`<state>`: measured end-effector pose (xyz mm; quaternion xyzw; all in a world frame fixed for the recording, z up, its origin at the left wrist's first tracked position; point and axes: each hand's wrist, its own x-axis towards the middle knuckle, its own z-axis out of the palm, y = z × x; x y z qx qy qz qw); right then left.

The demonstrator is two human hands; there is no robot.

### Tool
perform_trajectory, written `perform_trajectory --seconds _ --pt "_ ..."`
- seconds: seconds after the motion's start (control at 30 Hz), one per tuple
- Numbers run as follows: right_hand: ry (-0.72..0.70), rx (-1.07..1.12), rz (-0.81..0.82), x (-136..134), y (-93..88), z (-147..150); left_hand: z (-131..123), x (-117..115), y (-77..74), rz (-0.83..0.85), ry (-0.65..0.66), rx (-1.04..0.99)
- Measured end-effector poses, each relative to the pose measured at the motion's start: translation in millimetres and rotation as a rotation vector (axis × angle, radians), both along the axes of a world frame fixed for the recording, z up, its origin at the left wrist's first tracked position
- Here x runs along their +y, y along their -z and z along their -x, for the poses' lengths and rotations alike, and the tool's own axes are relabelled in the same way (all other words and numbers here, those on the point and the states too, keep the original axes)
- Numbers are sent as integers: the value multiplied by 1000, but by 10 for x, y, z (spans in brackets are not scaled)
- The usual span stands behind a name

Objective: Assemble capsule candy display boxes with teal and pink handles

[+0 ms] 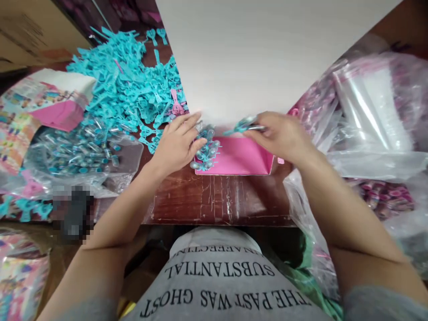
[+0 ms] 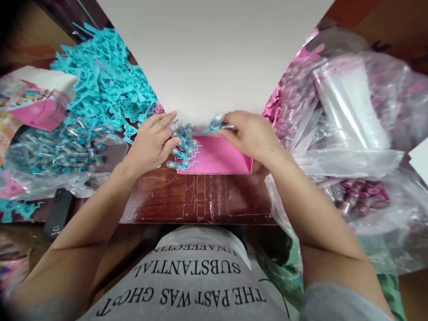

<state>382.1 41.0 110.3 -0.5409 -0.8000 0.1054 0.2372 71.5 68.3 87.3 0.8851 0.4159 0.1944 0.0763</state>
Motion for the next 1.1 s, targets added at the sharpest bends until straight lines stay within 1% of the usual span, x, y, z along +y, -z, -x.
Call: perform_trajectory --seconds 0.07,0.13,0.2,0.33,0.47,0.63,0.77,0.83,0.93,1.03,1.1 --pt "-33 -132 66 171 134 81 56 45 76 -10 16 27" --pt "-59 -237 132 278 197 173 82 15 118 -22 9 5" --pt "-82 -324 199 335 177 234 67 -31 129 -36 -18 -30" --pt "-110 -435 266 371 27 316 -66 -46 142 -60 -107 -87" --pt "-127 -446 289 376 -52 444 -175 -7 194 -79 -171 -128" --pt "-85 -476 304 432 -44 492 -174 -11 224 -76 -182 -171" --pt "-174 -431 247 448 -27 456 -180 -22 210 -63 -203 -169" --pt "-193 -426 240 432 -12 416 -186 -29 203 -55 -213 -170" --pt "-172 -458 256 411 30 364 -182 -39 208 -41 -221 -181" --pt "-155 -460 247 392 70 380 -167 -34 231 -19 -227 -202" --pt "-100 -452 231 363 69 427 -165 -23 248 -6 -227 -219"
